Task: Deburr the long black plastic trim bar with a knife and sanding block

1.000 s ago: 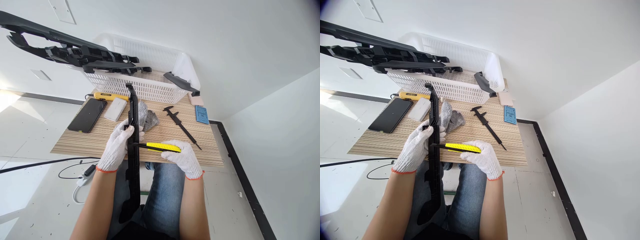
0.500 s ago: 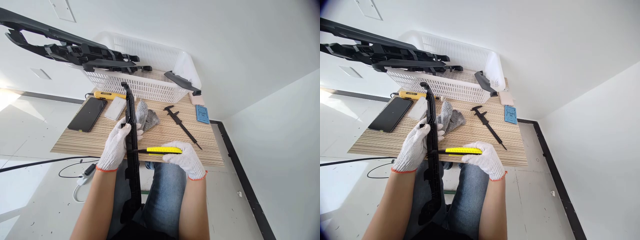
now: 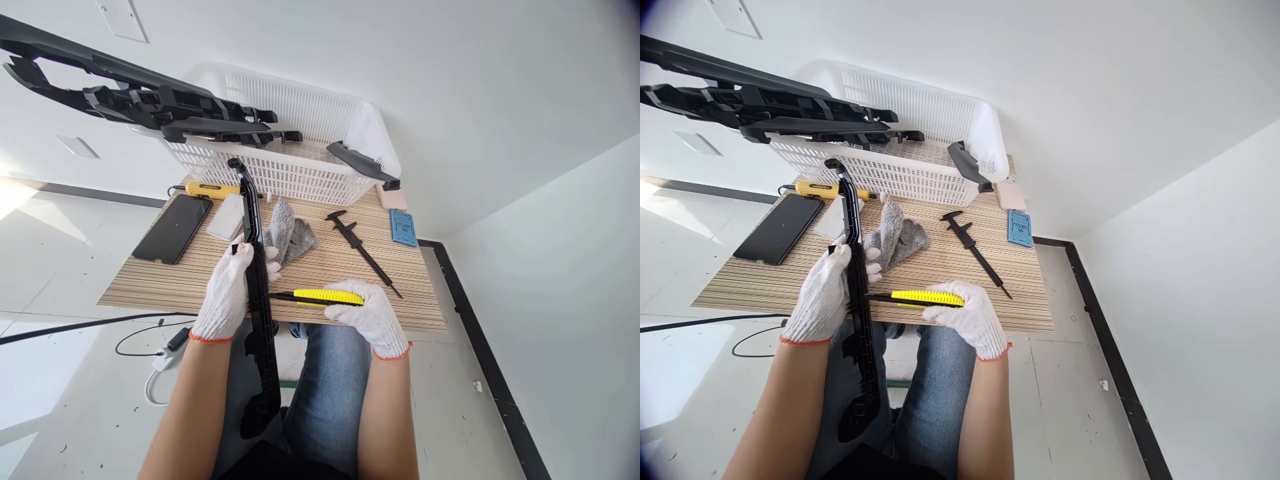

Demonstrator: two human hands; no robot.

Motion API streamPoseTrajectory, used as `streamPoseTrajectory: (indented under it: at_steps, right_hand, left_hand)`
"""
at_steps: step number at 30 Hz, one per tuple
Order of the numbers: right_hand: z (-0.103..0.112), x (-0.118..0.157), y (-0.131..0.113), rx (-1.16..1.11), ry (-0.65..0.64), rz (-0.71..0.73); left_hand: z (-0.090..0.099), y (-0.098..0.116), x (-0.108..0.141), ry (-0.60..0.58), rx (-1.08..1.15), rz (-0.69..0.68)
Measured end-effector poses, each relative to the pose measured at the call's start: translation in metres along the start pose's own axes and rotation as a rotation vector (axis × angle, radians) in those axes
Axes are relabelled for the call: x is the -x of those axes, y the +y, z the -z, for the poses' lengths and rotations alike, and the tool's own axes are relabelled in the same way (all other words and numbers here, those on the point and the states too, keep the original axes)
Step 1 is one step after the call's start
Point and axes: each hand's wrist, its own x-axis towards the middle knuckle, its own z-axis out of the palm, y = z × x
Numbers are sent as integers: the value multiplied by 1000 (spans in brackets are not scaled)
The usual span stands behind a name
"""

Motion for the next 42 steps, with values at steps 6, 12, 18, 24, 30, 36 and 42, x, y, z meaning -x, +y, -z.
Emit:
streamPoseTrajectory:
  at_steps: [6, 12, 18, 24, 30, 36, 42]
  right_hand:
    - [1, -1, 1, -111, -9, -34]
    - [1, 1, 0, -125, 2, -51]
    - [1, 1, -2, -121, -2, -34]
    - [4, -1, 3, -96, 0, 0]
    - [2, -1, 3, -119, -4, -25]
    - [2, -1, 3, -111, -7, -19]
    - [1, 0, 0, -76, -10, 13]
  left_hand:
    - [-3, 6, -1, -22, 130, 1]
    - [-3, 10, 1, -30, 142, 40]
    - [7, 12, 8, -239, 183, 44]
    - [11, 13, 9, -234, 187, 36]
    - [11, 9, 10, -271, 50, 23]
    - [0, 10, 4, -197, 162, 54]
    - [0, 9, 0, -124, 216, 56]
